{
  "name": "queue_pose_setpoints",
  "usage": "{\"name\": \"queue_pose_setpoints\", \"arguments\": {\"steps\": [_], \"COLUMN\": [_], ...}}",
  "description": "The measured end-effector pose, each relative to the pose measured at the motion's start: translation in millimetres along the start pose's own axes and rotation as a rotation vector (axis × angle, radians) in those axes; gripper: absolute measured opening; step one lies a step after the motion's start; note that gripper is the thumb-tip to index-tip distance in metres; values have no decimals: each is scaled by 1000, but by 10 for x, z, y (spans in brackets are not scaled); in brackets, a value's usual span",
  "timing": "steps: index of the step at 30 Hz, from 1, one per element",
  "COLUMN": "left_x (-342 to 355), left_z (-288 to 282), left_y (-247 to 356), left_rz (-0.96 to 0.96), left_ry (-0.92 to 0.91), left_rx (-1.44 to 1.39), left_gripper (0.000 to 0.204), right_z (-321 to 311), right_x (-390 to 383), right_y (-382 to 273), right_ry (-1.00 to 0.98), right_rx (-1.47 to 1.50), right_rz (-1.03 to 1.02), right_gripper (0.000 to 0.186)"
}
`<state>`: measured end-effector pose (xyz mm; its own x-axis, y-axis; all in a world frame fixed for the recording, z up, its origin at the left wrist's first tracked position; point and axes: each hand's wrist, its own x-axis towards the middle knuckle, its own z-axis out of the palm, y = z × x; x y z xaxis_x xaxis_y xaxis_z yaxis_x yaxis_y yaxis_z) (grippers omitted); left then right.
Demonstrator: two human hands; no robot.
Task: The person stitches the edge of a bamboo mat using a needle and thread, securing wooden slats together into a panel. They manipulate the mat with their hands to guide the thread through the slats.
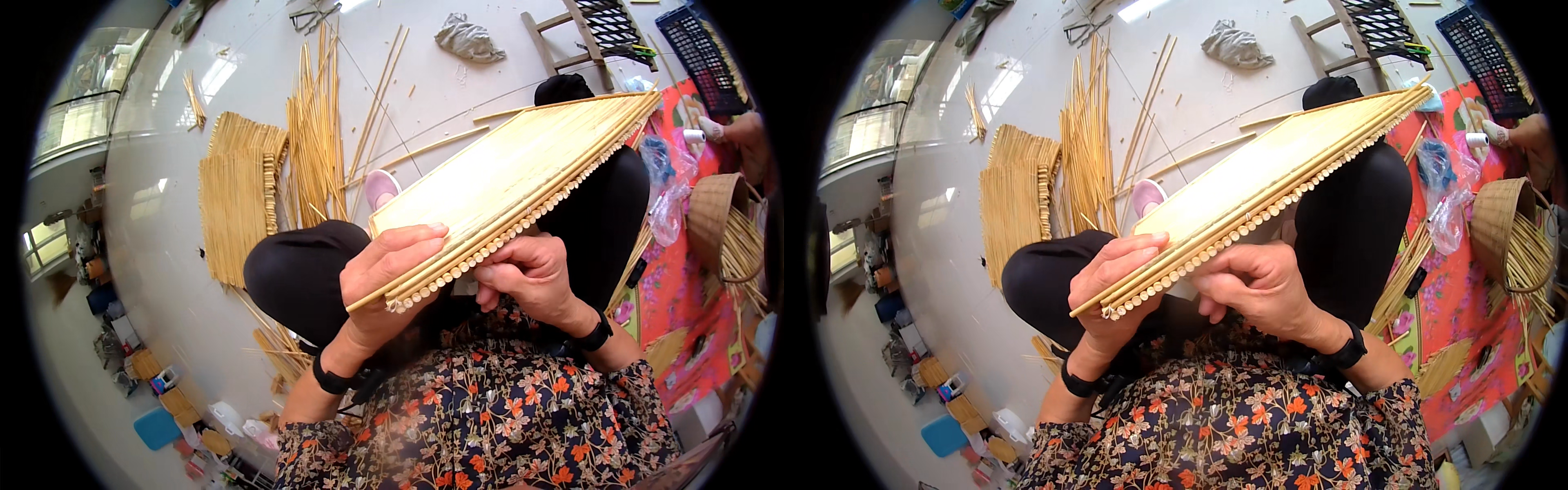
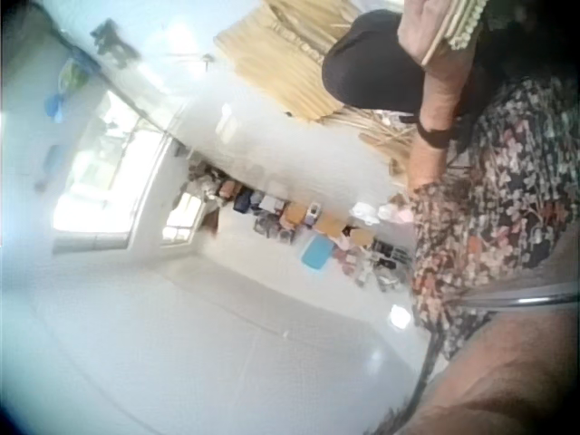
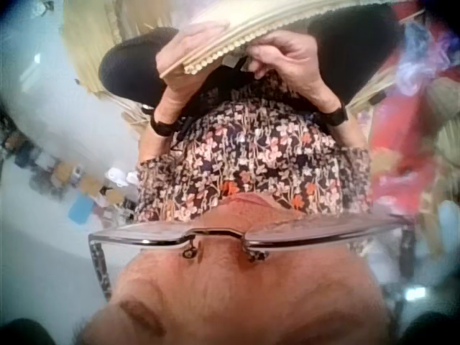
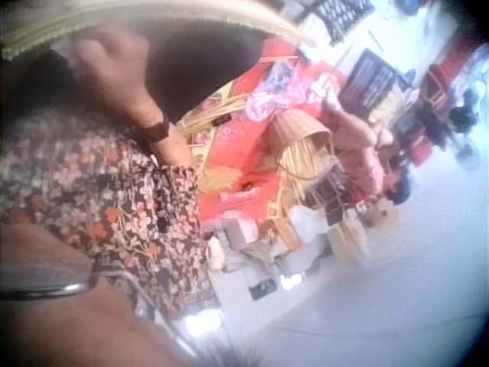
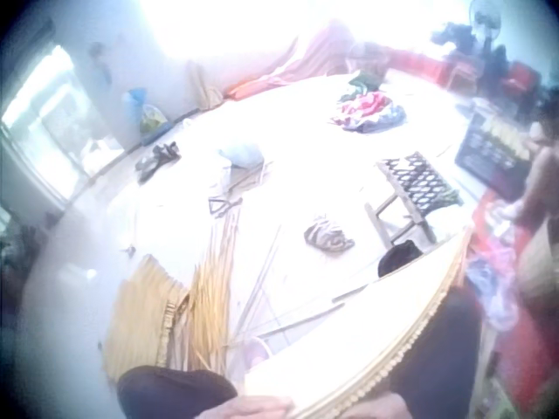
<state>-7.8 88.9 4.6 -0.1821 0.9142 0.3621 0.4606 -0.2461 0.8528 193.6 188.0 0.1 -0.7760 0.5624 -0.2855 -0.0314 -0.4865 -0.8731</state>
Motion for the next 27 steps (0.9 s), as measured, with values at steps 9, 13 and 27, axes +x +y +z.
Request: {"name": "queue_pose_setpoints", "arguments": {"steps": [9, 13, 27], "left_x": [-114, -132, -155], "left_z": [-26, -22, 7], "left_y": [-92, -114, -135], "left_rz": [0, -14, -53], "left_ry": [-56, -37, -25], "left_rx": [-46, -76, -93], "left_gripper": [29, 28, 27], "right_z": [-24, 10, -20], "right_x": [99, 148, 1], "right_y": [-54, -59, -1], "right_ry": [-63, -7, 14], "right_rx": [463, 485, -240], "right_rz": [480, 584, 40], "right_gripper": [18, 21, 10]}}
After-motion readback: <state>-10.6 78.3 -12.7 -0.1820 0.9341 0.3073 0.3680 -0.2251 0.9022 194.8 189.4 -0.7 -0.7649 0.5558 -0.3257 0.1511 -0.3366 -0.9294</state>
